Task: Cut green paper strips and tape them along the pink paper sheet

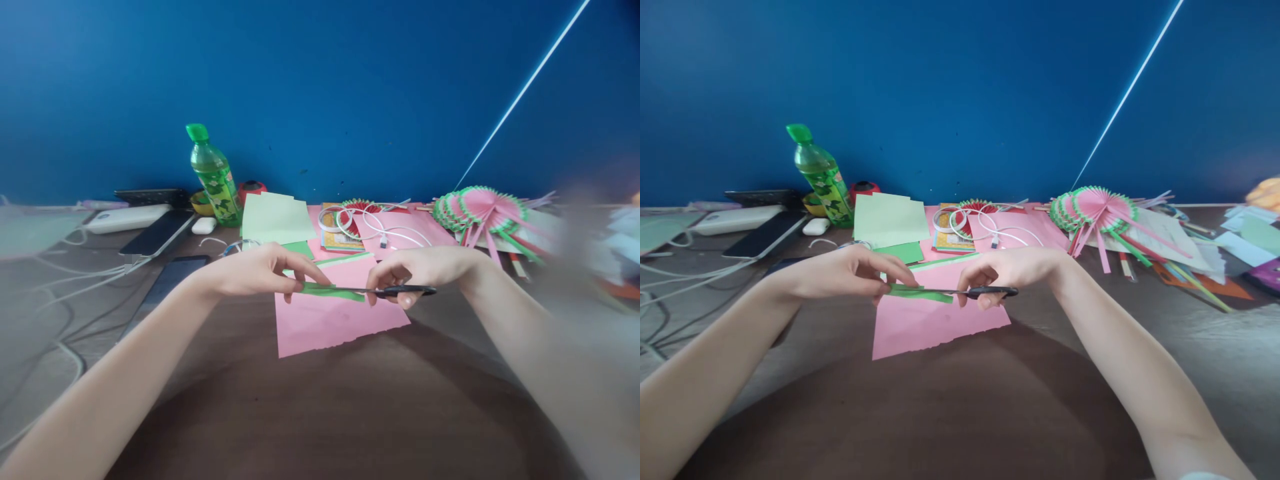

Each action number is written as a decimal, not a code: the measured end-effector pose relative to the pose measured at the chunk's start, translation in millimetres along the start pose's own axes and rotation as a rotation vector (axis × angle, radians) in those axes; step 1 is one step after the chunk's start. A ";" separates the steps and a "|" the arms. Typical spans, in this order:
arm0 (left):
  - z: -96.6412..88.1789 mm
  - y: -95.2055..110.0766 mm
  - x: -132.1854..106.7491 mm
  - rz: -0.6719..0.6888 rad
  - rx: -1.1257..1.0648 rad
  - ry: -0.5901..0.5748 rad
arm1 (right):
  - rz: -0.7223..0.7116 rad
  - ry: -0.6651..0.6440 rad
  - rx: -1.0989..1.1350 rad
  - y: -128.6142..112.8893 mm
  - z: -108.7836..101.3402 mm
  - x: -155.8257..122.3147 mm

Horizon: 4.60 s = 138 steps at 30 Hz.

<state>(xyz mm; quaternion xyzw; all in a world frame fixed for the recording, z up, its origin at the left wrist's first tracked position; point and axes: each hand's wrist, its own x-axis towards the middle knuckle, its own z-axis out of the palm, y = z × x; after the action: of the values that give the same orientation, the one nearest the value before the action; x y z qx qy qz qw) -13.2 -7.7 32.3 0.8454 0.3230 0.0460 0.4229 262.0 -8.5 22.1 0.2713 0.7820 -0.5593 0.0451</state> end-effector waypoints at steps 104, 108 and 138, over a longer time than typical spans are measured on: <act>32.9 -2.6 21.7 -0.111 -0.645 0.673 | -0.141 0.502 0.133 2.6 23.5 36.6; 32.8 -6.2 22.2 -0.104 -0.672 0.613 | -0.156 0.498 0.156 5.4 25.6 40.2; 22.7 -1.6 15.9 -0.087 -0.483 0.644 | -0.204 0.508 0.151 8.4 23.2 41.4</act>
<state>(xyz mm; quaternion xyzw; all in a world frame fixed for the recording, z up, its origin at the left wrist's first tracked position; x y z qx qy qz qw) 6.5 -13.2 13.6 0.6495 0.4544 0.3651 0.4883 225.5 -12.0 -9.1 0.3251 0.7477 -0.5317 -0.2291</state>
